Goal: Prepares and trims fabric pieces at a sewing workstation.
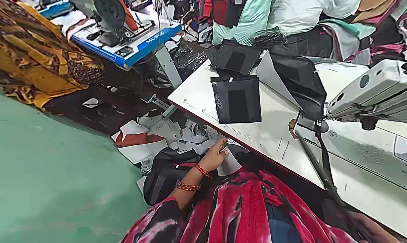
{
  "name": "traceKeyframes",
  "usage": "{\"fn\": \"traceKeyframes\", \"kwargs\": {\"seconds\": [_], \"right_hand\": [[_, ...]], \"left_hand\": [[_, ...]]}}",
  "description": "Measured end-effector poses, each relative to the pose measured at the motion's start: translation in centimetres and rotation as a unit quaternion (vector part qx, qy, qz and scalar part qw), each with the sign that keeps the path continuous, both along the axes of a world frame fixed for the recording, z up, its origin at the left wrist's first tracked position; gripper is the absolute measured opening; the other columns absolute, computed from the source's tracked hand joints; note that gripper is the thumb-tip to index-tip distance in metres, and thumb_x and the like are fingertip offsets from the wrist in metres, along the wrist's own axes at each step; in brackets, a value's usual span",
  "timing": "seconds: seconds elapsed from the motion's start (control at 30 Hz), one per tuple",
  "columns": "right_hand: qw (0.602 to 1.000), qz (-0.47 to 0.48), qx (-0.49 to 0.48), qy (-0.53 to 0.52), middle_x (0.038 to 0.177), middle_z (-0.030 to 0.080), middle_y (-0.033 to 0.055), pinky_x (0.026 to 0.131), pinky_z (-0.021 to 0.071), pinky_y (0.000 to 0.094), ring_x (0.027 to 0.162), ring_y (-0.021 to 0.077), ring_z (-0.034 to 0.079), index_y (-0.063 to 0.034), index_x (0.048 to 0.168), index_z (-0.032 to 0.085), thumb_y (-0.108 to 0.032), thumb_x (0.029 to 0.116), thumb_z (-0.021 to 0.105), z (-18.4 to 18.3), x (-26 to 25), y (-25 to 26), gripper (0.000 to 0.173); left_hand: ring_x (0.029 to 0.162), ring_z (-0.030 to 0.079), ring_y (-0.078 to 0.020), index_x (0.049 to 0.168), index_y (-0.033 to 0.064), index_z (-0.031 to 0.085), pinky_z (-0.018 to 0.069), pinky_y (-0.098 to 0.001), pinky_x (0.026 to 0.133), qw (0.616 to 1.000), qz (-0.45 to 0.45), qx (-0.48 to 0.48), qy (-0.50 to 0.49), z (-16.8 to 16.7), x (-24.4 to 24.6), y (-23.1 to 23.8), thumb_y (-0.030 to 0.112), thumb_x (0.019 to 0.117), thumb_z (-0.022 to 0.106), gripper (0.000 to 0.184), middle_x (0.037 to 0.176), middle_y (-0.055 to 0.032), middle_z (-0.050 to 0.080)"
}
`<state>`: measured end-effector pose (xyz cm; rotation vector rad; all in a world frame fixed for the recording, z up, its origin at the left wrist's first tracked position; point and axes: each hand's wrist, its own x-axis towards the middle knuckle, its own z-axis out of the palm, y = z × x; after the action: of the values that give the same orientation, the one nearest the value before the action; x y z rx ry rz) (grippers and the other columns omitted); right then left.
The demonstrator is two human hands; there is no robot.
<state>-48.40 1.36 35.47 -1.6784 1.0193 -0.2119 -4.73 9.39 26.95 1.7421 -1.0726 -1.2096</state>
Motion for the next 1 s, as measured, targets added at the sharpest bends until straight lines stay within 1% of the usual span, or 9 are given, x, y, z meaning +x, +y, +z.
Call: {"fn": "traceKeyframes", "kwargs": {"seconds": [0.03,0.07,0.13,0.2,0.3,0.43,0.57,0.73,1.0], "right_hand": [[0.999,0.046,0.007,-0.014,0.112,0.064,0.004,0.083,0.0502,0.0174,0.093,-0.0057,0.058,0.0147,0.127,0.05,-0.056,0.0937,0.061,-0.3,1.1,-0.4,0.079],[0.996,0.086,0.015,-0.014,0.112,0.065,0.0072,0.085,0.0506,0.0208,0.096,-0.0025,0.059,0.014,0.127,0.051,-0.055,0.0934,0.061,-0.5,2.2,-0.8,0.077],[0.985,0.164,0.042,0.02,0.105,0.067,0.0049,0.082,0.0522,0.0247,0.091,0.0,0.061,0.0073,0.13,0.053,-0.066,0.0903,0.06,-0.8,4.4,-1.8,0.084],[0.975,0.211,0.057,0.047,0.097,0.068,0.0021,0.076,0.0529,0.0268,0.083,0.0019,0.061,0.0017,0.131,0.056,-0.069,0.0861,0.063,-1.7,6.1,-2.8,0.084],[0.963,0.253,0.064,0.062,0.09,0.065,-0.0022,0.069,0.0509,0.0239,0.076,0.0004,0.059,-0.0027,0.129,0.057,-0.079,0.0802,0.062,-3.3,8.1,-4.1,0.09],[0.959,0.27,0.069,0.056,0.091,0.066,-0.0034,0.07,0.0511,0.0219,0.078,-0.0008,0.06,-0.0038,0.128,0.058,-0.08,0.0784,0.064,-4.1,9.5,-4.6,0.091],[0.958,0.271,0.064,0.07,0.086,0.063,-0.0033,0.066,0.0494,0.0238,0.073,0.0012,0.057,-0.0023,0.128,0.058,-0.078,0.078,0.066,-3.8,10.0,-4.6,0.091],[0.961,0.262,0.05,0.069,0.083,0.062,-0.0062,0.064,0.0482,0.0219,0.07,-0.0007,0.056,-0.0047,0.126,0.059,-0.073,0.0777,0.069,-4.3,10.0,-4.6,0.084],[0.969,0.236,0.056,0.048,0.085,0.066,-0.0086,0.065,0.0506,0.0192,0.071,-0.0028,0.06,-0.0082,0.123,0.061,-0.072,0.0732,0.073,-5.1,10.2,-4.1,0.082]], "left_hand": [[0.087,0.06,-0.0158,0.151,-0.0042,0.036,0.0515,-0.0336,0.085,1.0,-0.003,-0.004,-0.003,0.1,0.0,0.0,0.005,0.1011,0.047,0.052,0.101,-0.0147,0.063],[0.084,0.058,-0.0148,0.15,-0.0043,0.036,0.0508,-0.0325,0.082,1.0,-0.007,-0.009,-0.007,0.1,0.0,0.1,0.005,0.101,0.047,0.052,0.098,-0.013,0.061],[0.078,0.055,-0.0123,0.149,-0.0039,0.038,0.0489,-0.0303,0.077,1.0,-0.012,-0.019,-0.012,0.4,0.1,0.3,0.005,0.1004,0.048,0.05,0.092,-0.0095,0.059],[0.078,0.054,-0.0126,0.148,-0.0026,0.04,0.0483,-0.0309,0.076,1.0,-0.016,-0.018,-0.011,0.6,0.3,0.7,0.006,0.1007,0.048,0.049,0.092,-0.0094,0.058],[0.081,0.056,-0.0149,0.149,-0.0011,0.039,0.0498,-0.0327,0.079,1.0,-0.017,-0.014,-0.005,0.7,0.8,1.2,0.006,0.1018,0.048,0.049,0.096,-0.0121,0.06],[0.086,0.059,-0.0159,0.149,-0.0023,0.038,0.0504,-0.0332,0.084,1.0,-0.014,-0.023,0.003,0.9,1.1,1.5,0.005,0.1015,0.047,0.049,0.102,-0.0159,0.062],[0.081,0.056,-0.0137,0.149,-0.0027,0.038,0.0491,-0.0316,0.079,0.999,-0.005,-0.032,0.006,1.3,1.2,1.5,0.004,0.1012,0.047,0.049,0.095,-0.012,0.06],[0.078,0.055,-0.013,0.149,-0.0027,0.038,0.0486,-0.031,0.078,0.999,-0.025,-0.026,-0.003,1.4,1.2,1.4,0.005,0.1008,0.047,0.05,0.092,-0.0102,0.059],[0.09,0.061,-0.0144,0.148,-0.0042,0.038,0.0515,-0.0315,0.086,0.999,-0.023,-0.026,0.002,1.4,0.8,1.2,0.002,0.1005,0.047,0.049,0.106,-0.0163,0.064]]}}
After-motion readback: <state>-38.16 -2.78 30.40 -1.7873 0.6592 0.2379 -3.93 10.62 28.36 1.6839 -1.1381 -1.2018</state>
